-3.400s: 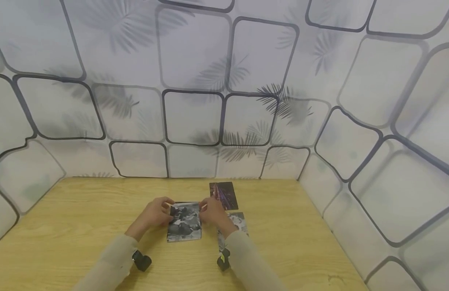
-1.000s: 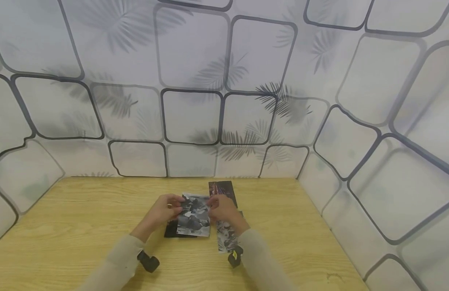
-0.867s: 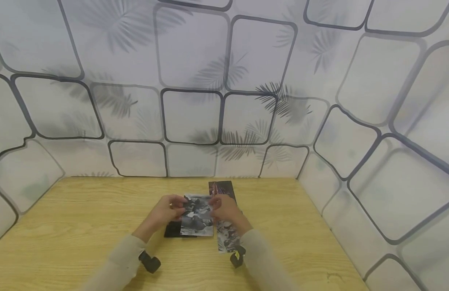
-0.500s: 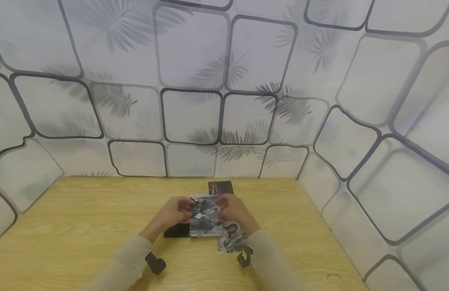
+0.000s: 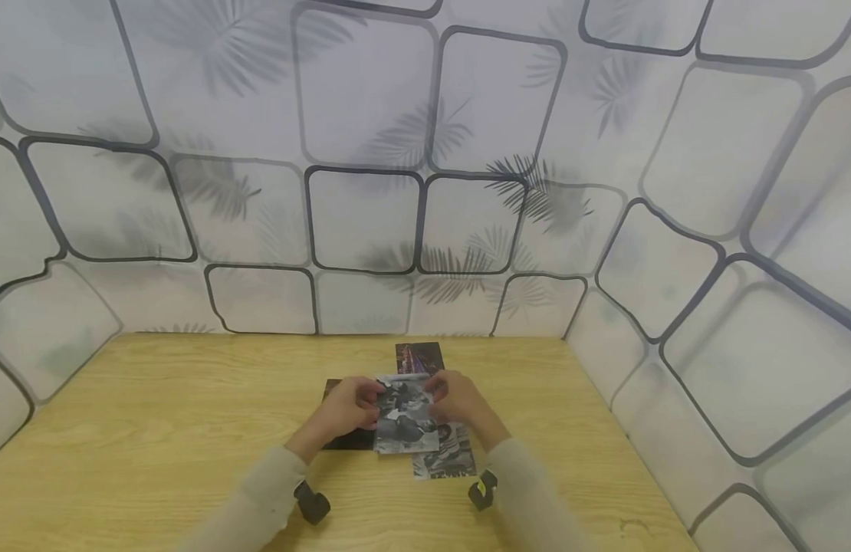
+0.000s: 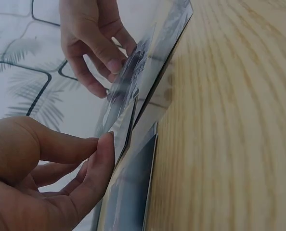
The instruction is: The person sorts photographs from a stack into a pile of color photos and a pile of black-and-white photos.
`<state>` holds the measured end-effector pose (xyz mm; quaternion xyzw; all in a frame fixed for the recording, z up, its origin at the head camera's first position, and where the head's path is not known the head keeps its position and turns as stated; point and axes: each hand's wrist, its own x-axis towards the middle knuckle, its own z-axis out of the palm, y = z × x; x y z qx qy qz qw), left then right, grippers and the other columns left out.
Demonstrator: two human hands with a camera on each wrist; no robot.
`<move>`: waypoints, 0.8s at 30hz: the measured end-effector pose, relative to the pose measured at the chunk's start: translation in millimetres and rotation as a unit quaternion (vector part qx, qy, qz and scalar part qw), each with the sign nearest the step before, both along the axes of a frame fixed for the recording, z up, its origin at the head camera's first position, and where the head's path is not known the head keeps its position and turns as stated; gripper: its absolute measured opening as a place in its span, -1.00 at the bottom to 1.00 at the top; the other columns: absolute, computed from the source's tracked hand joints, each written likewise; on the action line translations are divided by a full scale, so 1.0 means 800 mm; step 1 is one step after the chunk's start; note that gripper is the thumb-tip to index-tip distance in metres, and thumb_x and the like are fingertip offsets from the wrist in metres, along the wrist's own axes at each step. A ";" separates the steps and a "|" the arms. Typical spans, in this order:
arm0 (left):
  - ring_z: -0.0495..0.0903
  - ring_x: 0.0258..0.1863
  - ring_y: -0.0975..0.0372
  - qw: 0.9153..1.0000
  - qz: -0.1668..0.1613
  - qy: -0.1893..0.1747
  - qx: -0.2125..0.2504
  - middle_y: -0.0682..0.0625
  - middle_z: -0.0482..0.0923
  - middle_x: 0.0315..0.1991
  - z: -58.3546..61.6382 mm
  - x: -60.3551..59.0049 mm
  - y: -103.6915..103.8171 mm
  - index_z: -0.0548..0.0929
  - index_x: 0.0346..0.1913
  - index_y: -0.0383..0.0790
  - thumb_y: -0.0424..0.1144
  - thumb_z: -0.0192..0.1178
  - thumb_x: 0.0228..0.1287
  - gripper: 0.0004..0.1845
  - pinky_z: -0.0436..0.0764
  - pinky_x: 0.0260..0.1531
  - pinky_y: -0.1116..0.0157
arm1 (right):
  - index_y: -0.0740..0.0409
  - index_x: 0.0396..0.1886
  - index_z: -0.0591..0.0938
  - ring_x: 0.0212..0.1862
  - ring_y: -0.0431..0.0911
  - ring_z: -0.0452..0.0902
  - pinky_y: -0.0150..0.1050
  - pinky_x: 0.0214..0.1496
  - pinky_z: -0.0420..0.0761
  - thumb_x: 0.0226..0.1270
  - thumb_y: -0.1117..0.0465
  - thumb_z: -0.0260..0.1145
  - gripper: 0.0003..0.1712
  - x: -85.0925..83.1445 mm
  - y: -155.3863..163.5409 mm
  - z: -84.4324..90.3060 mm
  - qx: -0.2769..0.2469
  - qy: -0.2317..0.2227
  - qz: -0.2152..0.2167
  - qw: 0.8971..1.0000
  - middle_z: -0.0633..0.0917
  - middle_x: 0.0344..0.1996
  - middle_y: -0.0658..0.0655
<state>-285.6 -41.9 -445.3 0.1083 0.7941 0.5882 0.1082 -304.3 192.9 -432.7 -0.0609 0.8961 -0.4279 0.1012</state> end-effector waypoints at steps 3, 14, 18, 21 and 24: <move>0.66 -0.33 0.18 1.000 -0.009 0.006 -0.009 -0.23 0.49 -0.13 -0.003 0.001 0.005 0.57 0.19 -0.53 -0.67 0.18 0.20 -0.55 0.81 -0.35 0.24 | 0.29 0.04 0.67 -0.40 -0.04 0.66 -0.18 -0.30 0.82 0.21 0.50 0.43 -0.62 0.002 0.005 0.000 -0.001 -0.002 -0.002 1.000 0.61 -0.27 0.23; 0.69 -0.33 0.20 0.995 -0.023 0.055 -0.076 -0.19 0.55 -0.11 -0.007 0.004 0.020 0.60 0.17 -0.45 -0.58 0.22 0.18 -0.56 0.75 -0.29 0.20 | 0.29 0.03 0.67 -0.39 -0.05 0.66 -0.15 -0.30 0.81 0.22 0.50 0.42 -0.64 0.007 0.023 0.000 0.020 0.003 -0.003 1.000 0.63 -0.25 0.24; 0.73 -0.24 0.13 0.994 -0.028 0.069 -0.084 -0.23 0.58 -0.06 -0.007 0.006 0.024 0.60 0.17 -0.45 -0.57 0.25 0.18 -0.56 0.77 -0.23 0.16 | 0.32 0.02 0.66 -0.39 -0.04 0.65 -0.15 -0.32 0.81 0.20 0.52 0.42 -0.63 0.011 0.028 0.002 0.015 0.001 -0.007 1.000 0.62 -0.27 0.24; 0.71 -0.24 0.12 0.995 -0.030 0.054 -0.076 -0.23 0.58 -0.04 -0.008 0.008 0.028 0.59 0.18 -0.44 -0.57 0.27 0.20 -0.56 0.77 -0.26 0.18 | 0.33 0.01 0.66 -0.39 -0.05 0.64 -0.16 -0.32 0.81 0.18 0.52 0.43 -0.63 0.015 0.031 0.002 0.014 -0.003 -0.009 1.000 0.62 -0.28 0.23; 0.68 -0.25 0.16 0.996 -0.030 0.040 -0.069 -0.23 0.57 -0.04 -0.009 0.010 0.033 0.59 0.19 -0.44 -0.57 0.26 0.23 -0.57 0.77 -0.32 0.23 | 0.33 0.00 0.66 -0.40 -0.05 0.63 -0.16 -0.33 0.80 0.17 0.52 0.43 -0.64 0.018 0.035 0.002 0.017 -0.006 -0.009 1.000 0.61 -0.30 0.22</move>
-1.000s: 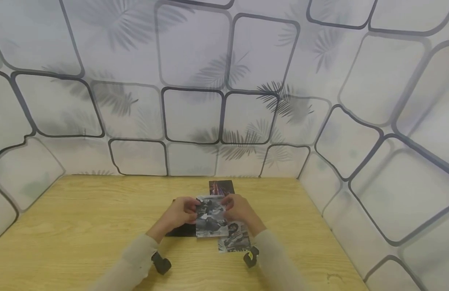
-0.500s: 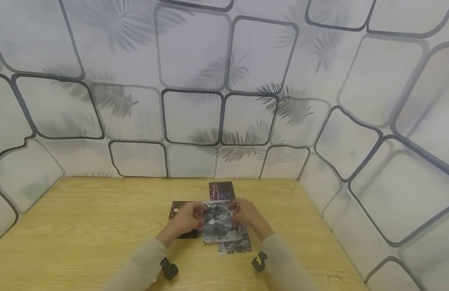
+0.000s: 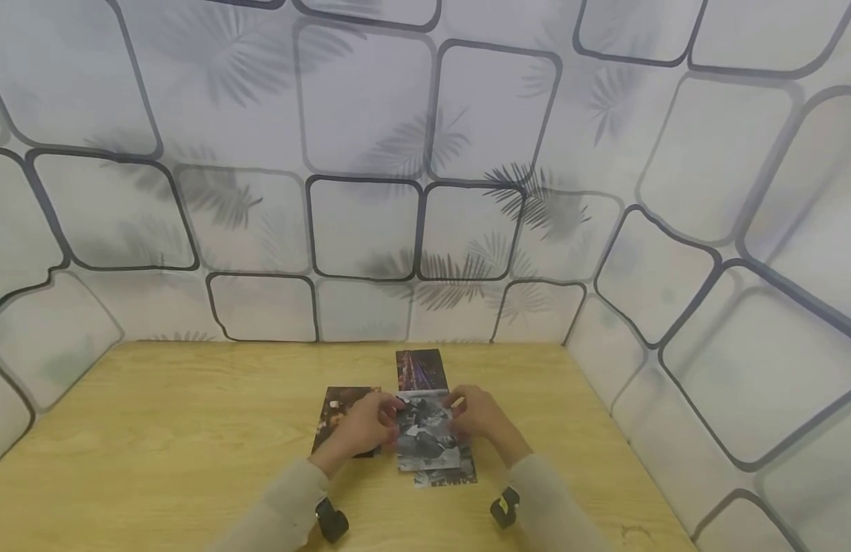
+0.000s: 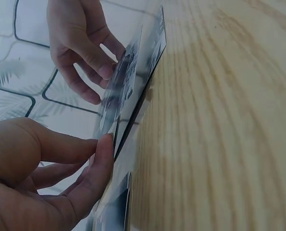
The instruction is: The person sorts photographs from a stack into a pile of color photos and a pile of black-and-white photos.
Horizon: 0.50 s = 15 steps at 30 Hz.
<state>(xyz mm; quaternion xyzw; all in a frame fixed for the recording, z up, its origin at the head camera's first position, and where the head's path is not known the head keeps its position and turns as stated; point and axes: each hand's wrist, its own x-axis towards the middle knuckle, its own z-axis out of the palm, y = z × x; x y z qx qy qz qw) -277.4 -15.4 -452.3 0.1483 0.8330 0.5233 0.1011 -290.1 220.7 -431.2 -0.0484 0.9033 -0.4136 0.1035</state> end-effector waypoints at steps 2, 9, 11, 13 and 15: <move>0.68 -0.25 0.16 1.000 0.001 0.001 0.004 -0.24 0.57 -0.05 -0.001 0.002 0.003 0.59 0.18 -0.45 -0.59 0.26 0.21 -0.57 0.78 -0.34 0.26 | 0.32 -0.01 0.66 -0.40 -0.05 0.63 -0.17 -0.33 0.80 0.17 0.51 0.43 -0.64 0.001 0.002 -0.001 0.003 0.000 0.001 1.000 0.61 -0.30 0.22; 0.68 -0.27 0.16 1.000 -0.011 0.014 0.020 -0.25 0.54 -0.11 -0.004 0.003 0.010 0.60 0.13 -0.51 -0.65 0.23 0.11 -0.55 0.78 -0.34 0.26 | 0.28 -0.03 0.67 -0.41 -0.05 0.60 -0.18 -0.35 0.79 0.16 0.50 0.43 -0.66 0.002 0.010 -0.002 0.016 0.005 -0.011 1.000 0.60 -0.32 0.20; 0.68 -0.30 0.17 1.000 -0.012 0.012 0.022 -0.24 0.55 -0.13 -0.007 0.002 0.013 0.61 0.11 -0.51 -0.65 0.23 0.10 -0.56 0.78 -0.35 0.26 | 0.29 -0.04 0.68 -0.42 -0.05 0.60 -0.17 -0.36 0.78 0.16 0.51 0.43 -0.66 0.003 0.013 -0.004 0.022 0.008 -0.010 1.000 0.61 -0.32 0.20; 0.67 -0.32 0.19 1.000 -0.013 0.011 0.018 -0.23 0.56 -0.14 -0.011 0.001 0.017 0.61 0.11 -0.50 -0.65 0.23 0.08 -0.55 0.77 -0.34 0.28 | 0.30 -0.05 0.67 -0.42 -0.05 0.61 -0.17 -0.36 0.79 0.16 0.52 0.44 -0.66 0.005 0.015 -0.006 0.027 0.007 -0.010 1.000 0.61 -0.33 0.20; 0.66 -0.36 0.19 1.000 -0.013 0.007 0.016 -0.21 0.55 -0.16 -0.016 0.001 0.020 0.61 0.11 -0.50 -0.68 0.22 0.04 -0.52 0.77 -0.35 0.29 | 0.30 -0.06 0.68 -0.42 -0.06 0.61 -0.17 -0.37 0.79 0.14 0.53 0.45 -0.66 0.006 0.016 -0.007 0.033 0.009 -0.012 0.999 0.62 -0.34 0.19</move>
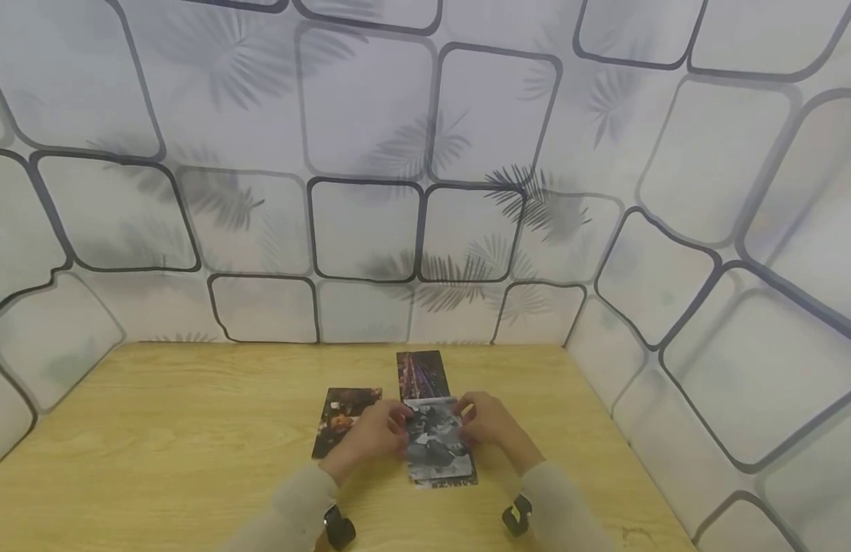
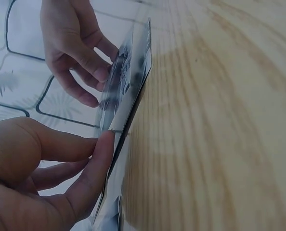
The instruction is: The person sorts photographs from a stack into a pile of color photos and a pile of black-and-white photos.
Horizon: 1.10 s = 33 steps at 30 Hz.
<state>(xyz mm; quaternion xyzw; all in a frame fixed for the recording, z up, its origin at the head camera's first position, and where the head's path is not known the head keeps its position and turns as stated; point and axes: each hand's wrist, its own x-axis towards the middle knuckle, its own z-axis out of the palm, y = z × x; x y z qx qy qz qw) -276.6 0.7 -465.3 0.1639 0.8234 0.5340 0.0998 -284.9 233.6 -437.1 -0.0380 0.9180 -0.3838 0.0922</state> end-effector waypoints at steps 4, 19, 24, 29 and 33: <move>0.59 -0.43 0.20 1.000 0.000 -0.006 -0.004 -0.17 0.53 -0.20 -0.006 0.000 0.005 0.62 0.10 -0.51 -0.72 0.19 -0.04 -0.48 0.75 -0.40 0.30 | 0.28 -0.08 0.68 -0.40 -0.05 0.59 -0.16 -0.37 0.77 0.12 0.53 0.46 -0.66 0.003 0.002 -0.003 0.009 -0.002 -0.006 1.000 0.62 -0.35 0.18; 0.54 -0.45 0.26 1.000 -0.001 0.011 -0.021 -0.14 0.55 -0.24 -0.002 0.008 0.010 0.64 0.06 -0.51 -0.66 0.22 -0.09 -0.50 0.72 -0.45 0.39 | 0.26 -0.09 0.68 -0.35 -0.05 0.56 -0.20 -0.37 0.74 0.12 0.53 0.47 -0.66 0.009 0.006 -0.007 0.020 -0.007 -0.020 1.000 0.61 -0.35 0.16; 0.49 -0.51 0.27 1.000 -0.002 0.009 -0.015 -0.13 0.50 -0.28 0.000 0.015 0.012 0.63 0.07 -0.54 -0.69 0.19 -0.07 -0.49 0.71 -0.47 0.37 | 0.26 -0.10 0.68 -0.37 -0.06 0.55 -0.21 -0.38 0.74 0.12 0.54 0.46 -0.67 0.011 0.008 -0.009 0.015 -0.007 -0.019 1.000 0.60 -0.37 0.15; 0.51 -0.46 0.22 1.000 -0.001 0.001 -0.006 -0.19 0.49 -0.22 0.003 0.020 0.012 0.61 0.08 -0.55 -0.70 0.15 -0.03 -0.51 0.76 -0.45 0.30 | 0.28 -0.11 0.67 -0.39 -0.08 0.54 -0.24 -0.40 0.73 0.10 0.55 0.46 -0.66 0.013 0.009 -0.009 0.002 -0.003 -0.006 1.000 0.59 -0.38 0.14; 0.49 -0.41 0.21 1.000 0.001 0.008 -0.014 -0.21 0.52 -0.17 0.006 0.021 0.014 0.61 0.08 -0.55 -0.70 0.14 -0.03 -0.51 0.77 -0.42 0.28 | 0.32 -0.10 0.66 -0.42 -0.09 0.54 -0.25 -0.43 0.73 0.09 0.56 0.45 -0.66 0.014 0.011 -0.007 -0.007 0.002 0.013 1.000 0.58 -0.40 0.13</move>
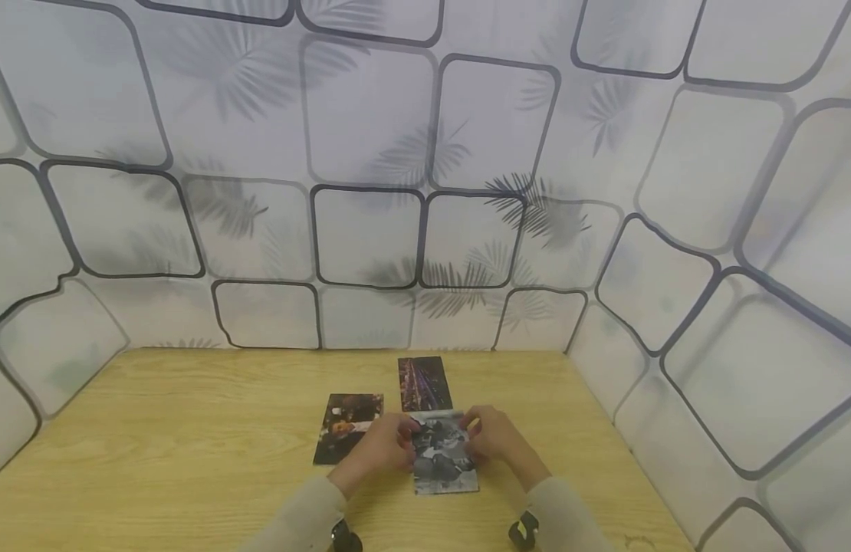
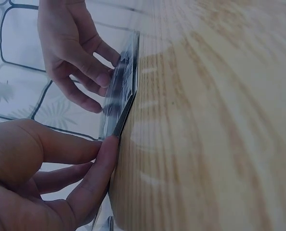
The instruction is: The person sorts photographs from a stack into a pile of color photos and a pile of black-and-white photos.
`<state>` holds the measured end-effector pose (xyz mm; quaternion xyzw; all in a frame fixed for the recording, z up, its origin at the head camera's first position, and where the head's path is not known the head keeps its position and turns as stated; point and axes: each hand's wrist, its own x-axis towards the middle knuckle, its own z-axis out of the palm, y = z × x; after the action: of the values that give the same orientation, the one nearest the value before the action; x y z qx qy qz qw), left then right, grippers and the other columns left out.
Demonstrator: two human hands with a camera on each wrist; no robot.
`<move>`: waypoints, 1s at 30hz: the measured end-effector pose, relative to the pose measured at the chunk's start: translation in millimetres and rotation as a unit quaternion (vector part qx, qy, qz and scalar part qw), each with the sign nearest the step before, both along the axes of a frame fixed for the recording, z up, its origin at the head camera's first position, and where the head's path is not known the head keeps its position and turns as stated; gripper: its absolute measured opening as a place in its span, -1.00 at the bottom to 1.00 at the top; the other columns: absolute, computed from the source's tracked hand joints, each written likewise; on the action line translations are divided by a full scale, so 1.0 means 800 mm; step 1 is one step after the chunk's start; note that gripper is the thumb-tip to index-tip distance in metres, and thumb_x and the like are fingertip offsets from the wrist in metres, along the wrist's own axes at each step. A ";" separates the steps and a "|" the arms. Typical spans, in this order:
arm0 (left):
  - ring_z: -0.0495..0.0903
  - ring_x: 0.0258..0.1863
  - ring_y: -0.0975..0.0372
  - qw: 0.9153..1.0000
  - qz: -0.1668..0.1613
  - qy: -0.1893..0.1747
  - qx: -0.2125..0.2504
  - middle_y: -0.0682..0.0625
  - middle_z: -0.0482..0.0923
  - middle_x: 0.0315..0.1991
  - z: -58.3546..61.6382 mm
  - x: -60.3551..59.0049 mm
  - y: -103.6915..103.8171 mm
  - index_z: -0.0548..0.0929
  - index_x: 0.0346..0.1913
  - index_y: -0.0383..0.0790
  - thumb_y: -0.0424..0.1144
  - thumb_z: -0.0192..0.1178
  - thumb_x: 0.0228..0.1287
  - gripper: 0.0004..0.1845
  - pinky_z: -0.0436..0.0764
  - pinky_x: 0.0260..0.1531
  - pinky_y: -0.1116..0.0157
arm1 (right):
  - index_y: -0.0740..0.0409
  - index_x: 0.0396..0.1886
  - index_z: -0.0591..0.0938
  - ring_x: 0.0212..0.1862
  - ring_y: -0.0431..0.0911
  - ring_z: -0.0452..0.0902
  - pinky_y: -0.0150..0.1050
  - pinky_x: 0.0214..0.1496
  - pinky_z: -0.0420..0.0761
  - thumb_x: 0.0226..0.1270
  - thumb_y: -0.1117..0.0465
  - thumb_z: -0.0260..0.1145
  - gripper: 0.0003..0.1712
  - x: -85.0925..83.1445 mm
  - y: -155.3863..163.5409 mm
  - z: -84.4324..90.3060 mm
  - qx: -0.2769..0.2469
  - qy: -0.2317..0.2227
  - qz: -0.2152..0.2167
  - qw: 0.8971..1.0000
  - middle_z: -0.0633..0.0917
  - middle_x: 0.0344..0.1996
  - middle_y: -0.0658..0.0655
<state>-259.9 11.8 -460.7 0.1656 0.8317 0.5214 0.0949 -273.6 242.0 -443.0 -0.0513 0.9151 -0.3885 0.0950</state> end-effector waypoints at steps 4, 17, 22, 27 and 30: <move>0.48 -0.41 0.23 1.000 0.004 0.004 -0.011 -0.21 0.54 -0.16 0.001 0.000 0.001 0.62 0.07 -0.54 -0.69 0.15 -0.03 -0.51 0.76 -0.40 0.28 | 0.33 -0.10 0.65 -0.44 -0.10 0.53 -0.24 -0.44 0.73 0.11 0.57 0.44 -0.66 0.001 0.001 -0.001 -0.003 0.003 0.010 1.000 0.57 -0.42 0.12; 0.48 -0.57 0.35 0.998 0.010 0.055 -0.034 -0.07 0.49 -0.38 -0.002 -0.005 0.002 0.66 -0.04 -0.56 -0.67 0.22 -0.15 -0.55 0.59 -0.53 0.47 | 0.32 -0.10 0.65 -0.45 -0.10 0.55 -0.22 -0.44 0.75 0.10 0.56 0.45 -0.66 -0.001 -0.001 -0.005 0.003 0.002 -0.001 1.000 0.57 -0.42 0.12; 0.48 -0.56 0.35 0.997 0.014 0.062 -0.039 -0.05 0.49 -0.41 -0.004 -0.005 0.003 0.65 -0.04 -0.57 -0.67 0.24 -0.13 -0.56 0.60 -0.50 0.45 | 0.29 -0.12 0.66 -0.42 -0.09 0.55 -0.22 -0.43 0.75 0.09 0.55 0.46 -0.66 -0.004 -0.004 -0.007 0.019 0.008 -0.015 1.000 0.58 -0.41 0.12; 0.47 -0.57 0.35 0.998 0.013 0.059 -0.035 -0.02 0.48 -0.44 -0.003 -0.002 0.003 0.65 -0.02 -0.58 -0.66 0.28 -0.06 -0.58 0.61 -0.49 0.45 | 0.27 -0.14 0.67 -0.41 -0.09 0.55 -0.22 -0.42 0.74 0.08 0.54 0.47 -0.67 -0.006 -0.004 -0.011 0.041 0.020 -0.017 0.999 0.61 -0.42 0.11; 0.47 -0.58 0.34 0.998 0.008 0.051 -0.024 -0.01 0.47 -0.46 -0.003 -0.001 0.004 0.63 -0.01 -0.60 -0.68 0.27 -0.04 -0.58 0.59 -0.53 0.45 | 0.27 -0.13 0.67 -0.41 -0.09 0.55 -0.21 -0.41 0.74 0.10 0.53 0.47 -0.67 -0.006 -0.004 -0.011 0.040 0.016 -0.023 0.999 0.61 -0.41 0.12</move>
<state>-260.8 14.6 -462.7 0.1830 0.8492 0.4926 0.0523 -278.2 238.7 -452.0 -0.0326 0.9323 -0.3525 0.0737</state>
